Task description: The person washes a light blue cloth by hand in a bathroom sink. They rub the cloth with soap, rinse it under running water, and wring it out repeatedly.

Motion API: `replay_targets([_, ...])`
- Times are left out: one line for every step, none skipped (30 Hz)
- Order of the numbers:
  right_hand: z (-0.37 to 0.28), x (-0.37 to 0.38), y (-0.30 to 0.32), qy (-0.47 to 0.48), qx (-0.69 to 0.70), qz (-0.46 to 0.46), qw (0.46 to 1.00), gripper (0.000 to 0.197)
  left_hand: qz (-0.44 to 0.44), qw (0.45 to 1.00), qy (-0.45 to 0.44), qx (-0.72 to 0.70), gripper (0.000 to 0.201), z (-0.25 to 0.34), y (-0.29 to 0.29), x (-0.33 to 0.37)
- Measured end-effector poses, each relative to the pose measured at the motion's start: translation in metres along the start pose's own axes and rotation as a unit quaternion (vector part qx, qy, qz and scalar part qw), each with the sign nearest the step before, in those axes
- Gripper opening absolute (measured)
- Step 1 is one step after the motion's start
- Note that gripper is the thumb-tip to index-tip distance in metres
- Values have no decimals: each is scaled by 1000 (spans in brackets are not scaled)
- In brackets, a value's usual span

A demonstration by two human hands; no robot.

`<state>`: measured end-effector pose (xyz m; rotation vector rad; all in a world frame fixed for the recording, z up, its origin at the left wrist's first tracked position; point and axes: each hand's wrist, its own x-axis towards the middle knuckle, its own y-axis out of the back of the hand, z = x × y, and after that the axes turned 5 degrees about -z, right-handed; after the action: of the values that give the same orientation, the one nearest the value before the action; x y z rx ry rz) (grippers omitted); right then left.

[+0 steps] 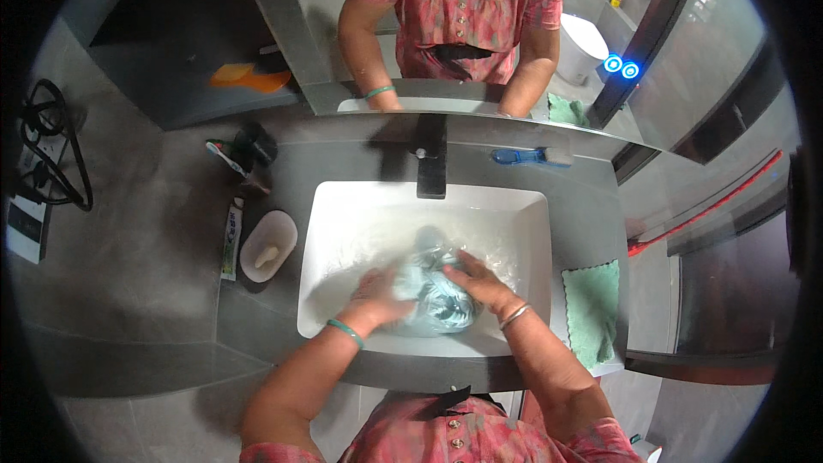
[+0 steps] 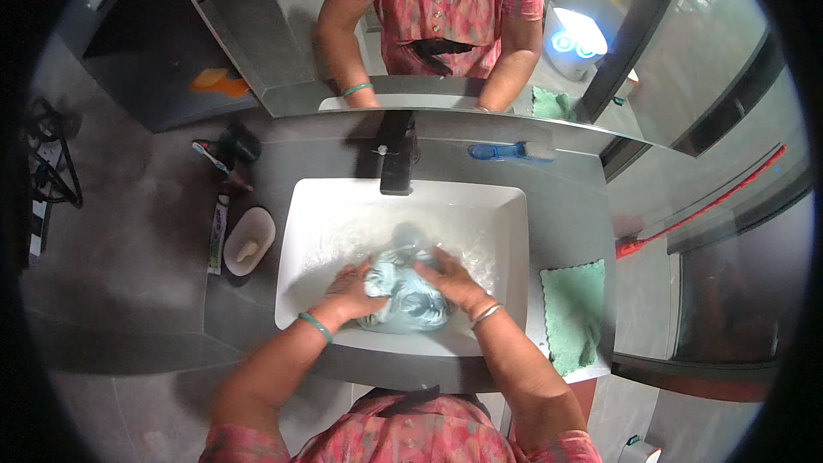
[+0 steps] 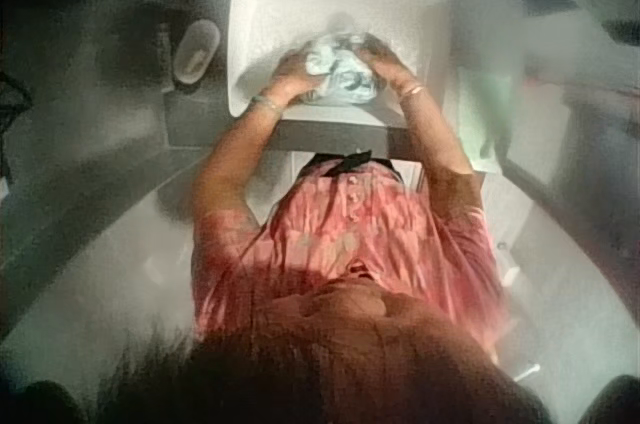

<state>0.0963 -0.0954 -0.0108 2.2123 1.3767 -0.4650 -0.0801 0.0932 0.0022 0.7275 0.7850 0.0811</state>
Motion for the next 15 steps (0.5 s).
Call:
replay_targets([-3,4,-10,-26,-6,-38,999,112,16,999,-22,43,87,10,-6,1])
replay_targets([-8,7,-20,-35,-24,-26,999,116,-18,999,-33,3,92,20,-10,1])
replay_targets([-12,7,-26,-30,5,-37,999,116,-70,996,-46,-37,97,31,-14,0])
replay_targets([-16,7,-30,-33,22,-43,998,115,-87,993,-48,-69,92,44,-19,-4])
replay_targets([-19,6,-31,-34,39,-48,998,115,-83,990,-63,-99,87,56,-22,-8])
replay_targets([-21,5,-31,-31,65,-35,997,105,-33,989,-83,-115,78,69,-29,-19])
replay_targets([-20,4,-28,-17,60,-53,997,101,-45,983,-116,-137,76,80,-31,-26])
replay_targets([-17,2,-25,5,54,-68,996,97,-19,981,-155,-113,75,88,-31,-36])
replay_targets([-12,2,-22,22,39,-76,996,94,-26,983,-157,-88,74,95,-31,-46])
replay_targets([-4,-1,-19,35,-26,-68,997,73,-7,977,-199,-72,69,95,-24,-53])
replay_targets([4,-1,-17,81,-77,-71,991,68,-21,974,-218,-59,65,95,-17,-58])
replay_targets([13,-3,-17,127,-125,-73,981,63,-113,976,-182,-41,63,89,-7,-58])
replay_targets([21,-5,-19,151,-209,-70,964,58,-196,972,-130,6,62,82,3,-55])
replay_targets([28,-7,-23,157,-281,-50,945,48,-181,978,-100,-13,57,74,12,-47])
replay_targets([33,-8,-25,179,-278,-44,943,46,-157,986,-55,-5,53,65,19,-36])
